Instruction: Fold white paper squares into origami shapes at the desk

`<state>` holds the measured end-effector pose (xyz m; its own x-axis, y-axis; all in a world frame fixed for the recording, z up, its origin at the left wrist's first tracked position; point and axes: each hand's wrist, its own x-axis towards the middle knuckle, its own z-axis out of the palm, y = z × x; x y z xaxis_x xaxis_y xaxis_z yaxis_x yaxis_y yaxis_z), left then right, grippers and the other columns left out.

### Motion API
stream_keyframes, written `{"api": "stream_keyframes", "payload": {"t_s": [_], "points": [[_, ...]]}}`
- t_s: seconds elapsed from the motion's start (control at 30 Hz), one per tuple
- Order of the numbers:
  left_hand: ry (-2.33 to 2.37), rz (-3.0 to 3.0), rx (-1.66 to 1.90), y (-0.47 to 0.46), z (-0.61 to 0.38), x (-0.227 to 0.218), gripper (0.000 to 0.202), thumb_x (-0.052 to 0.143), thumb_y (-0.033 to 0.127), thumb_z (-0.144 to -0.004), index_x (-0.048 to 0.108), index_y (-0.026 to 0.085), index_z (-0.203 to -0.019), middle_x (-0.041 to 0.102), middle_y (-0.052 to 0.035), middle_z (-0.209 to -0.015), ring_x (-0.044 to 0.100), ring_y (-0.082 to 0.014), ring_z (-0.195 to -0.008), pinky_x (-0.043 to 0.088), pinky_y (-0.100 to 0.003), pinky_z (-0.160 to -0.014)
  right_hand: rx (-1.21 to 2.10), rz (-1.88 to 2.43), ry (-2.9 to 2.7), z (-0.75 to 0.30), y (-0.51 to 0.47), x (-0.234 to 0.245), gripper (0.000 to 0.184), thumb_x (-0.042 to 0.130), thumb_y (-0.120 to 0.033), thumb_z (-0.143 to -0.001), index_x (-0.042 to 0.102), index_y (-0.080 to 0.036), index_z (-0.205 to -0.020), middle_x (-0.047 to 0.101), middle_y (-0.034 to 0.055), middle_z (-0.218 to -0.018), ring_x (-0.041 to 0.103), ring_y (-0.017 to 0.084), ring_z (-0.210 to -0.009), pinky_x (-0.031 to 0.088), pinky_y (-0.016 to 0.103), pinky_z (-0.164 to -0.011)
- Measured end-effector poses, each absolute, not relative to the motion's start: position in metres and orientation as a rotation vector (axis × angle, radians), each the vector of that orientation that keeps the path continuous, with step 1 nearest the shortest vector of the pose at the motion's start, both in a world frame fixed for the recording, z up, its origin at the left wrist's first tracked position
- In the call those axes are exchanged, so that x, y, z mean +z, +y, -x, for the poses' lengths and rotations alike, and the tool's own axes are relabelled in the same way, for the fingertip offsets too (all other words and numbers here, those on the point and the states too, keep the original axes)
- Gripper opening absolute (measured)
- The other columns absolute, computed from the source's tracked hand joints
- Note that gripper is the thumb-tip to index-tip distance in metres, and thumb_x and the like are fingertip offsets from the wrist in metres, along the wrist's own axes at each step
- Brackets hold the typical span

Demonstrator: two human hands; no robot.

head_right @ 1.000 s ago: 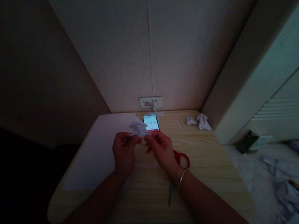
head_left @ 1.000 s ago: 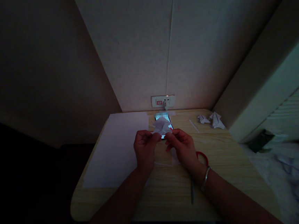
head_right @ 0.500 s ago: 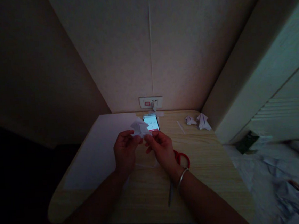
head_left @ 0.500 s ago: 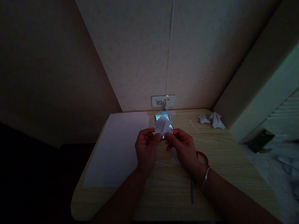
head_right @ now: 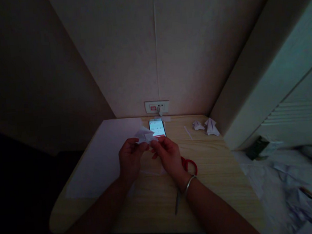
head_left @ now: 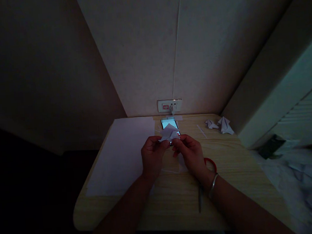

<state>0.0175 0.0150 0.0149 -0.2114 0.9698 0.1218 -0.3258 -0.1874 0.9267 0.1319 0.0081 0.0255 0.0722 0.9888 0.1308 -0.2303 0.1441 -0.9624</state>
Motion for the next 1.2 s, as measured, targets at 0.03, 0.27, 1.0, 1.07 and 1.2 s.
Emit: {"api": "stream_keyframes", "payload": {"t_s": [0.03,0.27,1.0,1.07,1.2], "points": [[1.004,-0.959,1.608,0.0147,-0.0174,0.0150,0.023,0.075,0.022,-0.062,0.059,0.017,-0.077,0.064,0.0029,-0.060,0.059,-0.0095,-0.055,0.046,-0.020,-0.056,1.167,0.964,-1.069,-0.1319,0.0081,0.0255,0.018,0.066,-0.037,-0.073,0.061,-0.020,-0.071,0.059,-0.0028,-0.060,0.051,0.009,-0.049,0.046,0.021,-0.044],[1.007,-0.988,1.596,0.0121,-0.0173,0.0172,0.023,0.073,0.023,-0.063,0.057,0.018,-0.079,0.063,0.0027,-0.060,0.059,-0.0097,-0.055,0.045,-0.020,-0.054,1.152,0.977,-1.124,-0.1313,0.0069,0.0224,0.019,0.063,-0.037,-0.076,0.057,-0.020,-0.070,0.057,-0.0043,-0.057,0.051,0.009,-0.047,0.045,0.021,-0.046],[0.947,-0.944,1.586,0.0160,-0.0133,0.0189,0.031,0.077,0.016,-0.053,0.054,0.017,-0.074,0.064,0.0042,-0.064,0.061,-0.0103,-0.055,0.049,-0.021,-0.054,1.121,0.959,-1.159,-0.1355,0.0070,0.0224,0.015,0.068,-0.032,-0.071,0.062,-0.020,-0.067,0.062,-0.0024,-0.057,0.055,0.011,-0.052,0.046,0.023,-0.052],[0.932,-0.941,1.599,0.0173,-0.0125,0.0173,0.033,0.078,0.015,-0.053,0.055,0.017,-0.076,0.064,0.0041,-0.067,0.061,-0.0100,-0.056,0.049,-0.021,-0.056,1.144,0.952,-1.126,-0.1354,0.0071,0.0230,0.015,0.069,-0.033,-0.070,0.063,-0.020,-0.067,0.063,-0.0023,-0.058,0.056,0.011,-0.051,0.047,0.023,-0.050],[0.887,-0.932,1.591,0.0192,-0.0112,0.0164,0.030,0.077,0.016,-0.055,0.054,0.018,-0.075,0.065,0.0044,-0.062,0.061,-0.0105,-0.055,0.049,-0.022,-0.056,1.157,0.930,-1.160,-0.1353,0.0059,0.0265,0.014,0.068,-0.033,-0.072,0.066,-0.020,-0.068,0.065,-0.0012,-0.061,0.057,0.011,-0.053,0.048,0.024,-0.051]]}}
